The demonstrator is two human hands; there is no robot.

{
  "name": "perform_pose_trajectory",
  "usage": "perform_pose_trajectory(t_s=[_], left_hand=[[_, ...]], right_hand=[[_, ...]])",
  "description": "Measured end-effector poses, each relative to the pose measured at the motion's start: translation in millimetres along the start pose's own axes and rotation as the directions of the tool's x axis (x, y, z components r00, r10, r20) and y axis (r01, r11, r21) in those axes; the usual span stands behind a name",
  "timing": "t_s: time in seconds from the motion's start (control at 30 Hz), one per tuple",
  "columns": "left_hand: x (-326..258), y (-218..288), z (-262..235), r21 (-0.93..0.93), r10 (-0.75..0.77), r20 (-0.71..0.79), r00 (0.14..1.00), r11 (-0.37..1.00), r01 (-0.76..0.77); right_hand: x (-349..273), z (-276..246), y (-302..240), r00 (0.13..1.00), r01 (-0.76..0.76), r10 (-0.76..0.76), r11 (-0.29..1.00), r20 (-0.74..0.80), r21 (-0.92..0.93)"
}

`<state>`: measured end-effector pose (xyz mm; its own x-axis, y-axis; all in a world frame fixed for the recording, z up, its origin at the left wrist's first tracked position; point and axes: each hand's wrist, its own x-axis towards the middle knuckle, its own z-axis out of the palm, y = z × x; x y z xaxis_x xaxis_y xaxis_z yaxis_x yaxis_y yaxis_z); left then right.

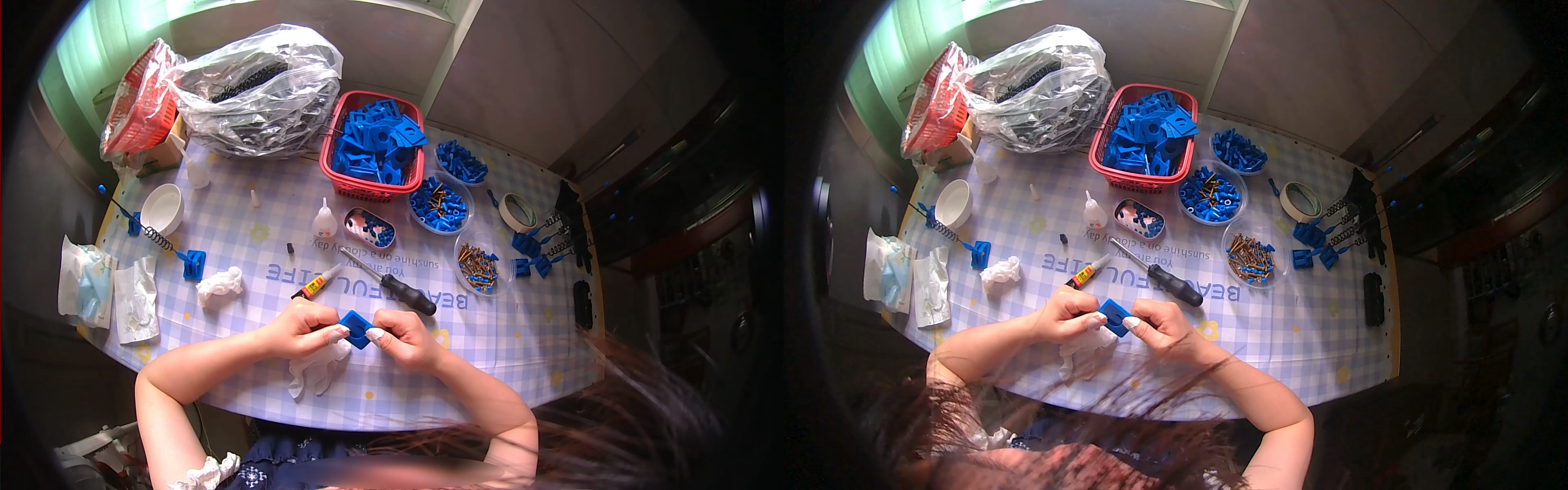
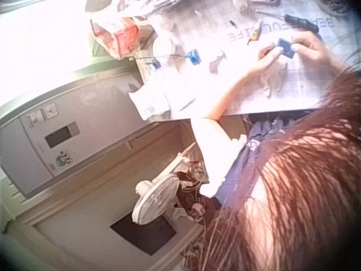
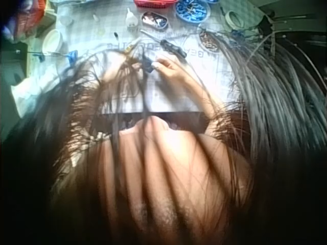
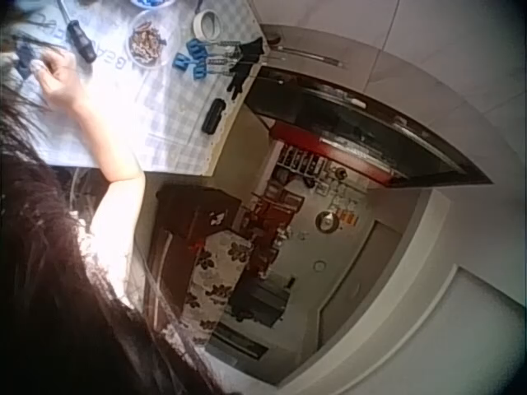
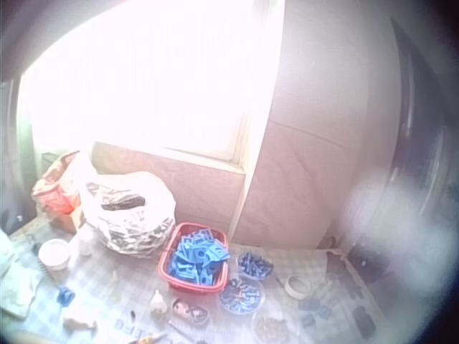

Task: Apply adhesive and assemble small plastic and metal electronic components.

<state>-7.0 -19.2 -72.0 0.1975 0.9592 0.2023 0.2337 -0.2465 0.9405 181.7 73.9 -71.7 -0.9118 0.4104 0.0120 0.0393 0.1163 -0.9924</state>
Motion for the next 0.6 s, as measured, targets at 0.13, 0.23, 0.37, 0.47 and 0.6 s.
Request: perform_pose_trajectory(t_s=[0.13, 0.23, 0.37, 0.47, 0.6], left_hand=[[0.3, 0.5, -0.2, -0.004, -0.001, 0.000, 1.000, 1.000, 0.001], [0.2, -0.1, -0.3, 0.004, 0.003, 0.001, 1.000, 1.000, -0.003], [0.6, 0.6, -0.2, 0.002, 0.001, 0.000, 1.000, 1.000, -0.001], [0.8, 0.9, -0.5, 0.008, 0.008, 0.001, 1.000, 1.000, -0.008], [0.4, 1.0, -0.4, 0.001, -0.004, 0.006, 1.000, 1.000, 0.004]], right_hand=[[-0.1, -0.6, 1.5, 1.000, 0.008, -0.008, 1.000, 0.001, -0.008], [0.0, -0.1, 0.0, 1.000, 0.006, -0.006, 1.000, -0.003, -0.009], [0.0, -0.3, 0.1, 1.000, -0.002, 0.002, 1.000, -0.006, -0.010], [0.0, -0.3, 0.2, 1.000, -0.009, 0.009, 1.000, -0.007, -0.003], [-0.6, -0.9, 2.6, 1.000, -0.015, 0.015, 1.000, 0.001, 0.002]])
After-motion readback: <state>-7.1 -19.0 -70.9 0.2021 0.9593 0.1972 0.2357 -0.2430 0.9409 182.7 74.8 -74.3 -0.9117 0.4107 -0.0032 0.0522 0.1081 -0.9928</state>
